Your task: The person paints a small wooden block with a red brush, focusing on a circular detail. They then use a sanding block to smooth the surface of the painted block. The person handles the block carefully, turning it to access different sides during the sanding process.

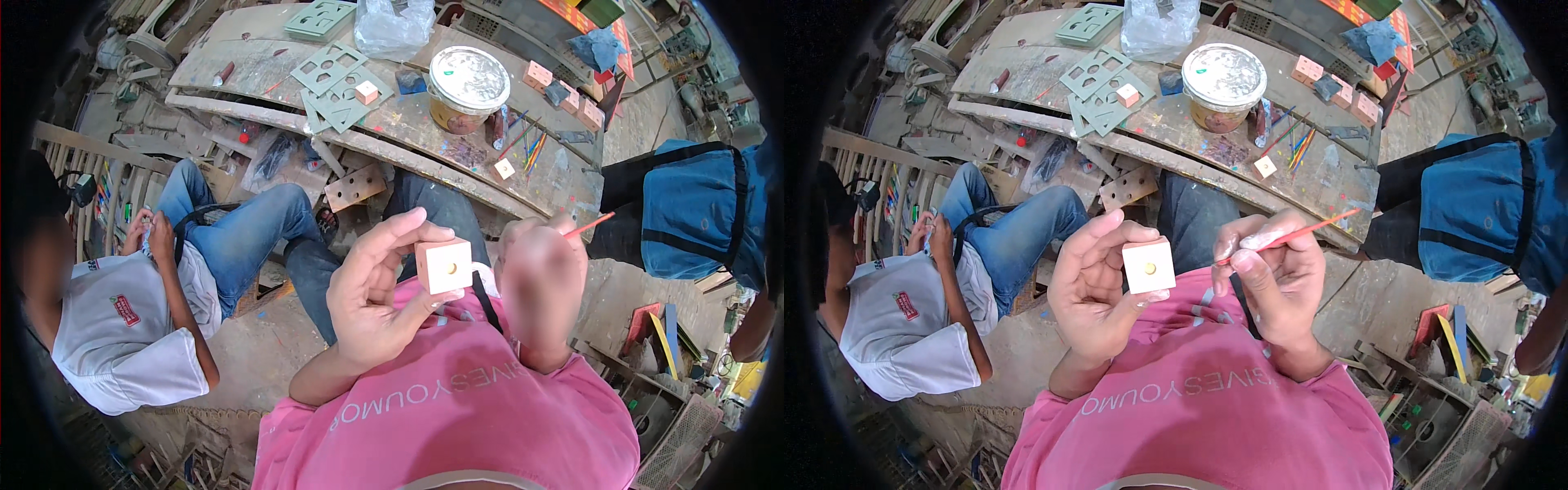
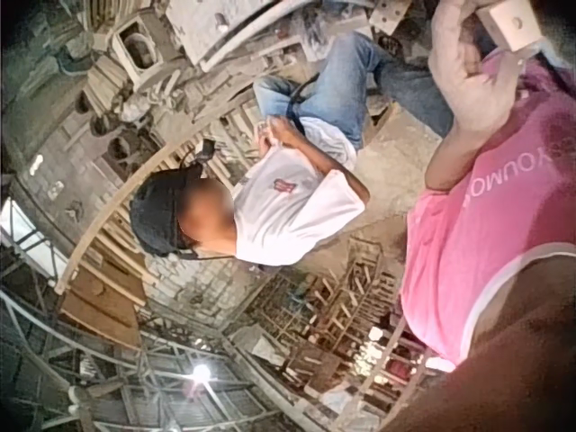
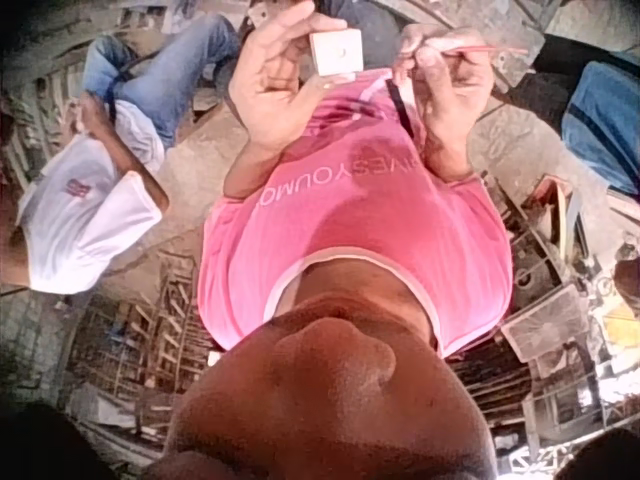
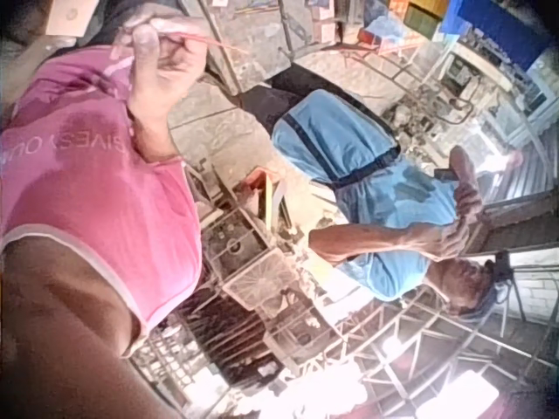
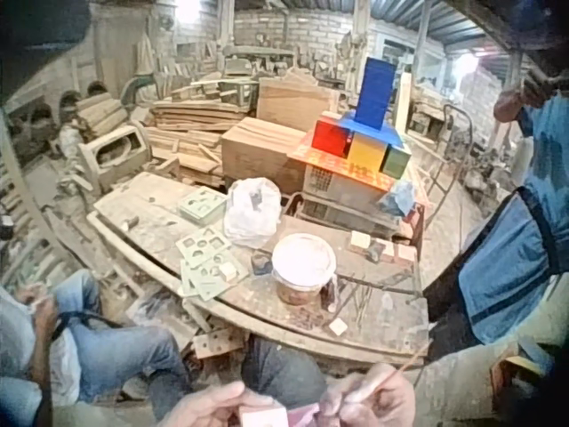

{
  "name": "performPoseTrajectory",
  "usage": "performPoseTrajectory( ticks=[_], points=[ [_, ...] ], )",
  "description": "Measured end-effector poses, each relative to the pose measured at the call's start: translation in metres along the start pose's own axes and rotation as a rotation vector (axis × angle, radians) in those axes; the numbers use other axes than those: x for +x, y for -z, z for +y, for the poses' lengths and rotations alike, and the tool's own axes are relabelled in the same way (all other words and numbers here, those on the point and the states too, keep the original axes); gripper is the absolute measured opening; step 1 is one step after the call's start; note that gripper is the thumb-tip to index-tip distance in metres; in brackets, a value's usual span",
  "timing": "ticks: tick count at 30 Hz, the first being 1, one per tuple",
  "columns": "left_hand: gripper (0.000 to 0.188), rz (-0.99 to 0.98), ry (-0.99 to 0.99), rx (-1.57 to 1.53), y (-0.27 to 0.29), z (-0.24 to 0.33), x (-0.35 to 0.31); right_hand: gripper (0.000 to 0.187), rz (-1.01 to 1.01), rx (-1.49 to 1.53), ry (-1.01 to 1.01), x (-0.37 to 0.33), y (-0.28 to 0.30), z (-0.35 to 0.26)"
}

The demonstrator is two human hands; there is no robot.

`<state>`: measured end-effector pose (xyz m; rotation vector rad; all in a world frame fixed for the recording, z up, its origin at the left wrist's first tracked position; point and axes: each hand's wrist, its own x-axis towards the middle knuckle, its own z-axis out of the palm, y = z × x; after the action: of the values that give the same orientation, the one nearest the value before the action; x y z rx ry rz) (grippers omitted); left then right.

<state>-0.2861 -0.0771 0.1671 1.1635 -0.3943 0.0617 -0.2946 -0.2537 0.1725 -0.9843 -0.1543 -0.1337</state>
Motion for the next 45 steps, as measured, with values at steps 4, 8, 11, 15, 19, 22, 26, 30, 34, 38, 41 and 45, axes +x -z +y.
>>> performPoseTrajectory(
  ticks=[4, 8, 11, 15, 19, 22, 26, 30, 34, 38, 41, 45],
  points=[
    [0.062, -0.022, -0.005, -0.002, 0.001, -0.003, -0.001, 0.017, -0.096, -0.116, 0.109, -0.001, -0.009, -0.004],
    [0.052, -0.070, 0.026, 0.075, 0.003, -0.003, -0.002, 0.020, -0.186, -0.235, 0.254, -0.002, -0.014, 0.001],
    [0.050, -0.080, 0.071, -0.073, -0.001, -0.006, 0.000, 0.023, -0.278, -0.361, 0.461, 0.001, -0.011, 0.009],
    [0.058, -0.213, 0.053, -0.020, 0.007, -0.016, 0.004, 0.027, -0.230, -0.570, 0.547, 0.000, -0.013, 0.014],
    [0.064, -0.090, 0.315, -0.250, -0.009, 0.005, 0.003, 0.025, -0.066, -0.580, 0.536, -0.005, -0.012, 0.022],
    [0.065, -0.102, 0.356, -0.232, -0.005, 0.007, 0.003, 0.023, -0.029, -0.558, 0.502, -0.005, -0.014, 0.020],
    [0.062, -0.115, 0.370, -0.252, 0.002, 0.008, 0.002, 0.022, -0.060, -0.517, 0.492, -0.004, -0.015, 0.016],
    [0.058, -0.095, 0.234, -0.170, 0.004, 0.000, -0.001, 0.021, -0.103, -0.477, 0.434, -0.005, -0.014, 0.015],
    [0.060, -0.173, 0.103, -0.025, 0.008, -0.002, 0.003, 0.020, -0.056, -0.342, 0.356, -0.008, -0.015, 0.011],
    [0.059, -0.091, 0.122, -0.121, -0.001, 0.000, 0.001, 0.020, -0.149, -0.314, 0.323, -0.004, -0.014, 0.007],
    [0.056, -0.072, 0.168, -0.210, 0.000, -0.001, -0.004, 0.020, -0.235, -0.382, 0.359, 0.001, -0.014, 0.005],
    [0.049, -0.069, 0.092, -0.128, 0.003, -0.004, -0.007, 0.019, -0.247, -0.386, 0.295, 0.001, -0.013, 0.001]
  ],
)
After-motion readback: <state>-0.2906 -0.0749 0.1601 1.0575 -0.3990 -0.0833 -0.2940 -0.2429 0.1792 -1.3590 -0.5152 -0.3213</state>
